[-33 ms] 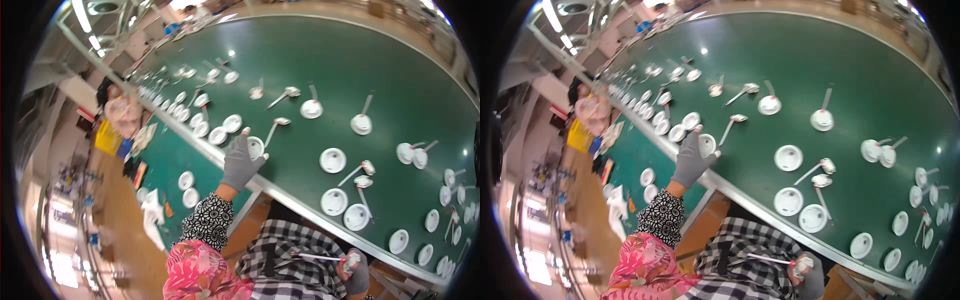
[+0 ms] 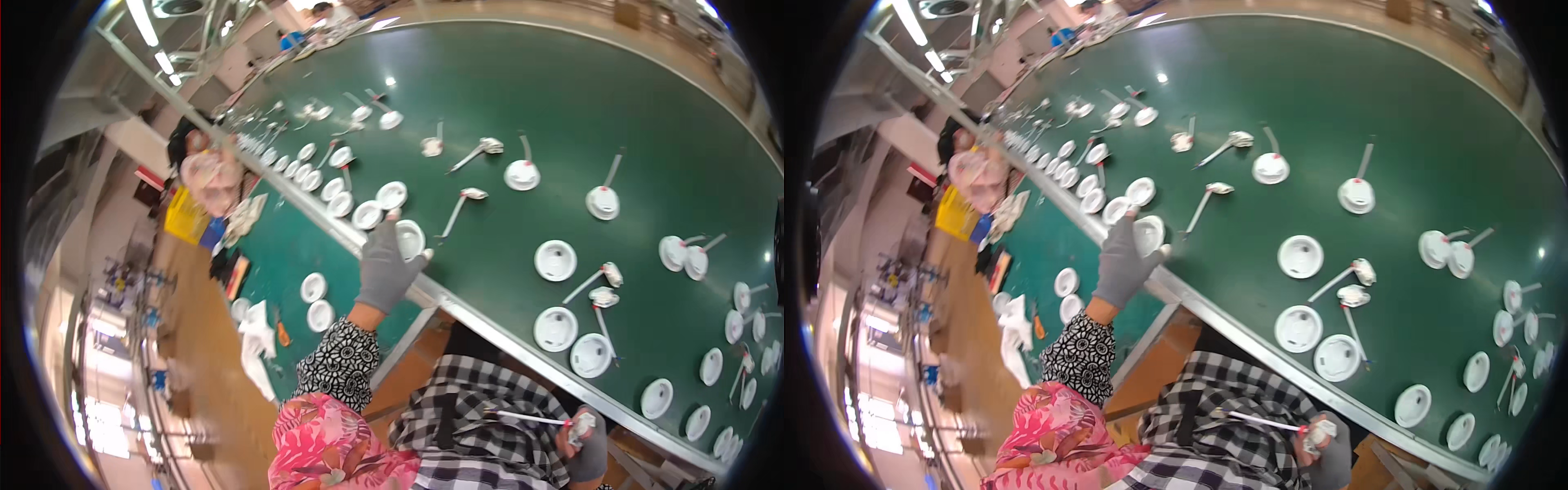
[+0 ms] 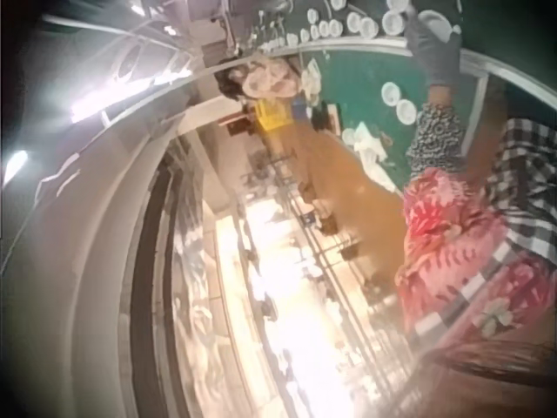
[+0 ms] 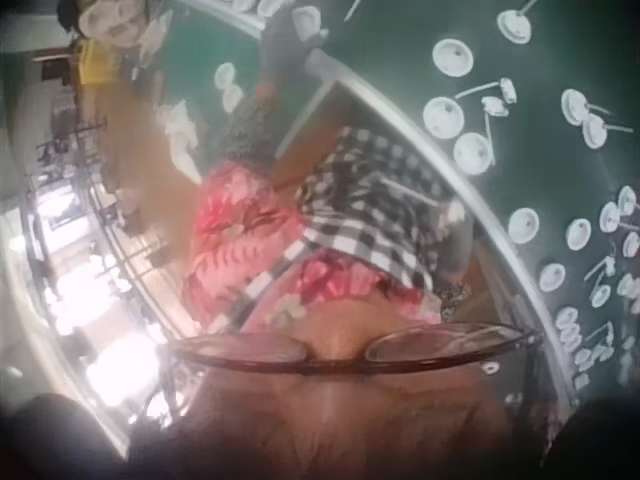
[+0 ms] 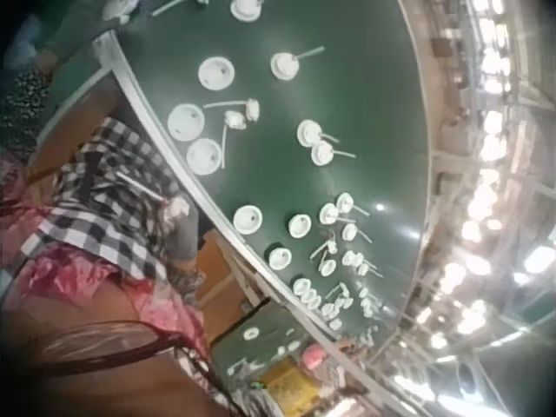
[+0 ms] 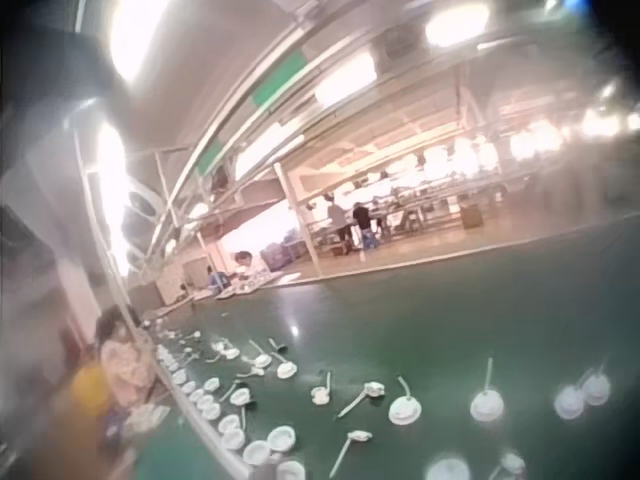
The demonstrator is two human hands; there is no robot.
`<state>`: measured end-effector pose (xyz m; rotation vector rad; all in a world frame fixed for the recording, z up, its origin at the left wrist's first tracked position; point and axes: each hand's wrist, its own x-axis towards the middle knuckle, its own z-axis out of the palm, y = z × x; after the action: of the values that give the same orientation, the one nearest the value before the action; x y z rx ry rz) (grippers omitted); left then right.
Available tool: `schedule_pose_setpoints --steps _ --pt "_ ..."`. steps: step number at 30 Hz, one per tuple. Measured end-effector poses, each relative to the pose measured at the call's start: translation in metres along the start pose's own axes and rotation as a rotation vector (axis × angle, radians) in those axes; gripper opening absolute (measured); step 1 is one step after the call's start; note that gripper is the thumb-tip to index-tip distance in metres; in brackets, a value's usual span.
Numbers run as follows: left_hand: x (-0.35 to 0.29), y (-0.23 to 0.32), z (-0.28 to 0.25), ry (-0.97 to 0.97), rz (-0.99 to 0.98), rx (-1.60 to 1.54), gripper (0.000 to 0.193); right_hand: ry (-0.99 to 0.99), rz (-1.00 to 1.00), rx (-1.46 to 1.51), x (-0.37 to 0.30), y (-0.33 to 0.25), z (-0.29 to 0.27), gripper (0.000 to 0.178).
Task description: The person assembles light fixtures by threading the wires of LED circuit boards through circular plastic casings, pressing the boards firmly into the casings by hand, and placing the assembled units onto the conveyor table.
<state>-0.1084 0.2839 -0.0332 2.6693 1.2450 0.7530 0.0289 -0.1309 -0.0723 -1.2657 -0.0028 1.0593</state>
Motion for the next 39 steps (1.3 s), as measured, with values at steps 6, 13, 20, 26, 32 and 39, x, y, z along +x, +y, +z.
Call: schedule_pose_setpoints --steps 6,13,20,26,32,39 --pt "-0.047 -0.150 -0.032 -0.157 -0.473 0.412 0.093 -0.295 0.120 0.131 0.030 -0.007 0.004 0.032" --pt "0.005 0.013 -0.003 -0.273 0.187 -0.313 0.086 -0.352 0.139 0.128 0.039 -0.012 0.016 0.029" --pt "0.049 0.124 0.108 -0.687 0.811 -0.329 0.078 -0.259 0.068 0.081 0.005 -0.001 0.033 0.025" --pt "0.022 0.115 0.046 -0.473 0.577 -0.340 0.057 -0.281 0.018 0.145 0.004 0.016 0.016 0.038" --pt "-0.064 -0.036 -0.001 0.006 0.046 -0.064 0.071 -0.139 0.045 0.172 0.018 0.007 0.008 0.037" --pt "-0.081 -0.017 -0.046 -0.156 0.016 0.158 0.077 -0.362 0.106 0.213 0.054 -0.019 0.028 0.024"
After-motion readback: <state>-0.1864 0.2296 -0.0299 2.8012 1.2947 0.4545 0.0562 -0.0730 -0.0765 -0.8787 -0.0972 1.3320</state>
